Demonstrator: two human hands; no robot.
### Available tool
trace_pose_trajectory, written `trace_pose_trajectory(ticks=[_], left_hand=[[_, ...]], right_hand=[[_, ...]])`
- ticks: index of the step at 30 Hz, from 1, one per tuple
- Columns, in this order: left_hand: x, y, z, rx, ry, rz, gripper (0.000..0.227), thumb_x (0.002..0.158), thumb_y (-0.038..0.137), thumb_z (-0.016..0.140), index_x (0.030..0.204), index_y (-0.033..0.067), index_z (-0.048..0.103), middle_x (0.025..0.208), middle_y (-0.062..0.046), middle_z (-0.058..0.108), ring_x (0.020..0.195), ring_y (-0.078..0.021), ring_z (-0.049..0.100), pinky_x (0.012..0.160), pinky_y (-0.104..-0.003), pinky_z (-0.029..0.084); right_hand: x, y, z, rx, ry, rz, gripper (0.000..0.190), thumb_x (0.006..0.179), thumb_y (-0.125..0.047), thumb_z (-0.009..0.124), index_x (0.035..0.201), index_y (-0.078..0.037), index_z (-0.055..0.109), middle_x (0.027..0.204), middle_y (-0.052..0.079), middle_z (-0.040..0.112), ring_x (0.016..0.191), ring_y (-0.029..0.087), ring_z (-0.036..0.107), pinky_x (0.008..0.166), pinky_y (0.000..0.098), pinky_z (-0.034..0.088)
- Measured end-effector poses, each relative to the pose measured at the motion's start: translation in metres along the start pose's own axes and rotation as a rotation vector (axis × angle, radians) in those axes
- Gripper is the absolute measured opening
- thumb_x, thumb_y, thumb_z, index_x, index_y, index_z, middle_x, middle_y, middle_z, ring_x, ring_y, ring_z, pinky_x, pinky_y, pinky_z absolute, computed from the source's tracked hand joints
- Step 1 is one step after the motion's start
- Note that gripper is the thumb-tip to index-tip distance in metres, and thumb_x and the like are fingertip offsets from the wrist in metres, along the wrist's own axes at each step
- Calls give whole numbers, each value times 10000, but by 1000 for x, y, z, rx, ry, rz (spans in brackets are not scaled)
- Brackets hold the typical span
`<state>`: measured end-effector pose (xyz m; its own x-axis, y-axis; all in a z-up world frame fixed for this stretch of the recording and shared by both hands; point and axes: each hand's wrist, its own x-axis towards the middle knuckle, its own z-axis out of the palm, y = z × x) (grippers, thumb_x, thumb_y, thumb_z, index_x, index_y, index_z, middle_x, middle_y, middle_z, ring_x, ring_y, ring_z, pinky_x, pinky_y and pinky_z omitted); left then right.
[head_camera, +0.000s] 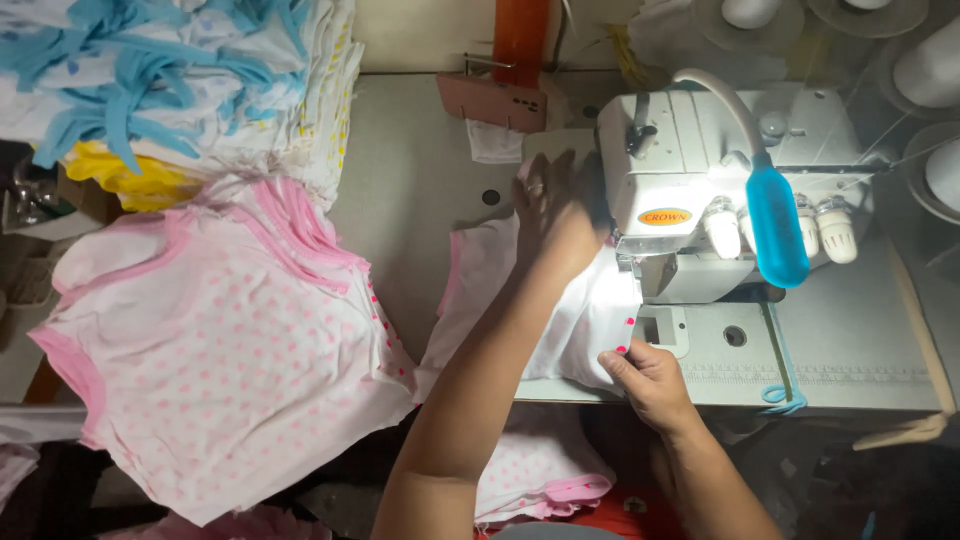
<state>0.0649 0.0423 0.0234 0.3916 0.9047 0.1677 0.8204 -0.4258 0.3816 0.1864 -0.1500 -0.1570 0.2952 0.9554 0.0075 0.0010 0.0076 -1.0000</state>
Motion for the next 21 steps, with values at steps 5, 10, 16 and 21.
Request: trace_pose_trajectory(ticks=[5,10,16,21], left_hand=[[20,-23,26,-117,-127,19,546,880,253,760,1403,168,626,1505,-37,544,1540,-275,306,1280,-554,102],[13,-24,22,-276,46,55,376,873,178,702,1248,182,722,1309,-33,693,1430,-295,492,1245,-609,191],[15,-12,-6,-110,-76,-23,626,896,131,737,1469,286,538,1580,-89,393,1525,-438,257,1167,-799,132],[23,-20,-17,-182,-405,-32,624,859,182,806,1444,239,594,1666,-46,323,1592,-309,86,1195,-742,-89]], right_hand=[[-6,-11,7,-95,-70,-91,166,924,-106,727,786,-28,777,538,24,588,624,83,505,549,283,478],[-5,-18,14,-143,-56,-132,191,928,-105,716,756,-35,760,530,11,587,626,71,479,529,277,470],[-1,-20,16,-187,-67,-154,190,938,-116,715,776,-26,762,524,17,582,602,91,462,528,300,476],[-3,-11,13,-198,-58,-140,197,943,-126,713,780,-25,757,529,16,583,608,94,469,534,305,483]])
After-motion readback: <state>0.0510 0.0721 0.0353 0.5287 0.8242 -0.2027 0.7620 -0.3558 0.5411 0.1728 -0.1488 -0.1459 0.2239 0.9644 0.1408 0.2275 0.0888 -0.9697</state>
